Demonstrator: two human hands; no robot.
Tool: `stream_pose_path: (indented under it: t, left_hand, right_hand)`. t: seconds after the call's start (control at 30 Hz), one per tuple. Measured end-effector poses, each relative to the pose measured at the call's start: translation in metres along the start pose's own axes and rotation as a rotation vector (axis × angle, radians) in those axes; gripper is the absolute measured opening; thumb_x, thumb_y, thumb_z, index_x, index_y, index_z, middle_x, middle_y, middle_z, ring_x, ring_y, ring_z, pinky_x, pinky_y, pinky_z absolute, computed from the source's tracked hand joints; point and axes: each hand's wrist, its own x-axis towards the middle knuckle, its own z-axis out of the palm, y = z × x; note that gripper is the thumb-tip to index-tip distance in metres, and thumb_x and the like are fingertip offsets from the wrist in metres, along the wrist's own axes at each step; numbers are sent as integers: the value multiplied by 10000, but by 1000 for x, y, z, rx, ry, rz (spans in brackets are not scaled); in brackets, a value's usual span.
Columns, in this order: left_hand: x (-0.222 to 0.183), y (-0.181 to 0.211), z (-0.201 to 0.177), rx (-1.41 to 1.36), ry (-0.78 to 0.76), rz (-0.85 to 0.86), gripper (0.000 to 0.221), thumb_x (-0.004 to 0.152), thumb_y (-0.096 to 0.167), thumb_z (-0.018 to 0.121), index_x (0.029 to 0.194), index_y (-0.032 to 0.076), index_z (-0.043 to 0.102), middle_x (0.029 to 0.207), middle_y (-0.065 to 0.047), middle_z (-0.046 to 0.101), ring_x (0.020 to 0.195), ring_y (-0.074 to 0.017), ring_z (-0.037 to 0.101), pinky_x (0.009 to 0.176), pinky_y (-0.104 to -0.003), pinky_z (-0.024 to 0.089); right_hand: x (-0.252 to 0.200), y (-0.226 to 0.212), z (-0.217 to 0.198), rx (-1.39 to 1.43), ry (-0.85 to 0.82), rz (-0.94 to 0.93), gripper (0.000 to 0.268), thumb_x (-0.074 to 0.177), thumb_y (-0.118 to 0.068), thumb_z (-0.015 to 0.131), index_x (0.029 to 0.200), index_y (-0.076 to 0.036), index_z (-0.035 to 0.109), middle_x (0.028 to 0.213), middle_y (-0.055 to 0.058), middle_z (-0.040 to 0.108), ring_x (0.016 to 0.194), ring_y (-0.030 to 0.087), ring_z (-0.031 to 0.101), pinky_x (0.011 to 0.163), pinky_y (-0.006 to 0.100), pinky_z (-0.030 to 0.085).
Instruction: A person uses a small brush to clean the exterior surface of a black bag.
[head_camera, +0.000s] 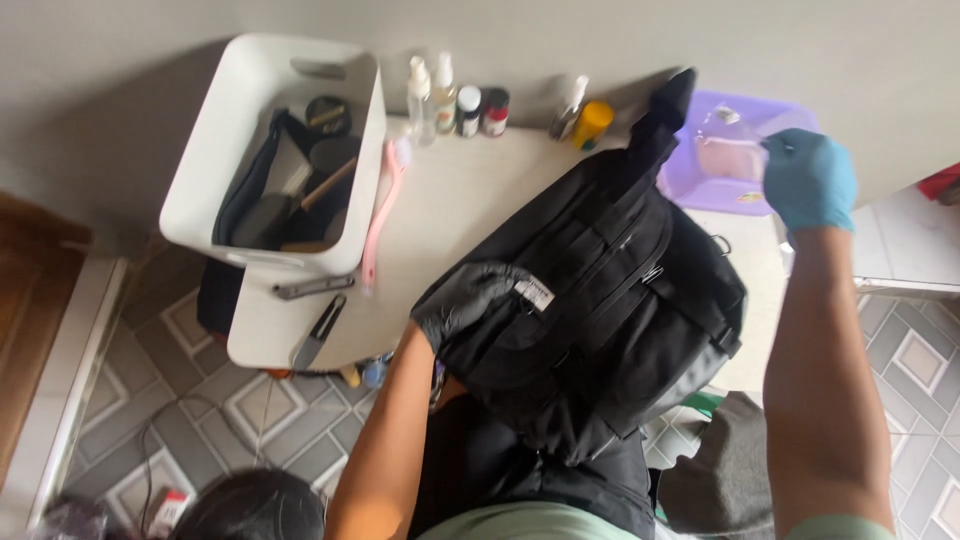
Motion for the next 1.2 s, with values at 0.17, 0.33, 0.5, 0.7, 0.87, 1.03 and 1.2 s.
stream_pose_path:
  t: [0.17,0.33,0.5,0.7,0.87,1.03,1.2]
  left_hand:
    - [19,-22,-10,-45,-103,-55,332,969,90,568,1250,44,740,1020,6,697,903,-92,547,817,-228,444]
    - [46,-51,-14,-43,-246,25,328,972,33,516,1224,12,725,1096,-15,747,944,-85,609,868,-218,490]
    - [22,8,-23,-311,-173,-143,400,1023,245,560,1279,-40,676,1262,-334,640,1269,-458,572,1156,-470,415]
    - [32,10,-46,-510,-514,-252,430,1097,153,489,1307,-215,564,1220,-253,629,1193,-286,609,1090,-300,460]
    - [27,-25,-39,-775,-440,-212,461,1069,289,473,1345,-44,632,1302,-166,690,1127,-219,679,964,-323,554]
    - [29,-48,-38,-808,-389,-198,436,1044,244,510,1341,-50,632,1332,-162,662,1169,-229,640,999,-337,523]
    - [40,-70,-38,-852,-399,-168,500,1048,324,506,1374,-42,606,1415,-192,578,1263,-298,567,1052,-427,490]
  right_hand:
    - [-102,-92,-48,282,27,-68,176,1058,16,683,1193,94,765,923,204,671,701,297,550,635,391,451]
    - [-175,-197,-77,588,-171,24,231,949,50,628,1158,26,723,1005,119,725,683,180,550,669,297,471]
    - [-228,-268,-57,528,-400,-29,337,869,-169,673,1153,-326,763,1036,62,768,894,401,713,718,555,590]
    - [-241,-254,-13,234,-331,73,353,927,-322,636,1244,-461,707,982,-71,699,806,288,725,687,455,605]
    - [-252,-282,-28,381,-452,-17,339,821,-280,685,1113,-432,768,912,9,747,786,378,721,640,574,593]
    - [-252,-269,-19,255,-269,55,412,900,-273,656,1279,-428,706,956,-31,715,769,322,719,646,485,598]
    - [-253,-264,-20,298,-400,-29,362,793,-269,711,1118,-421,762,883,-13,732,790,321,726,651,519,598]
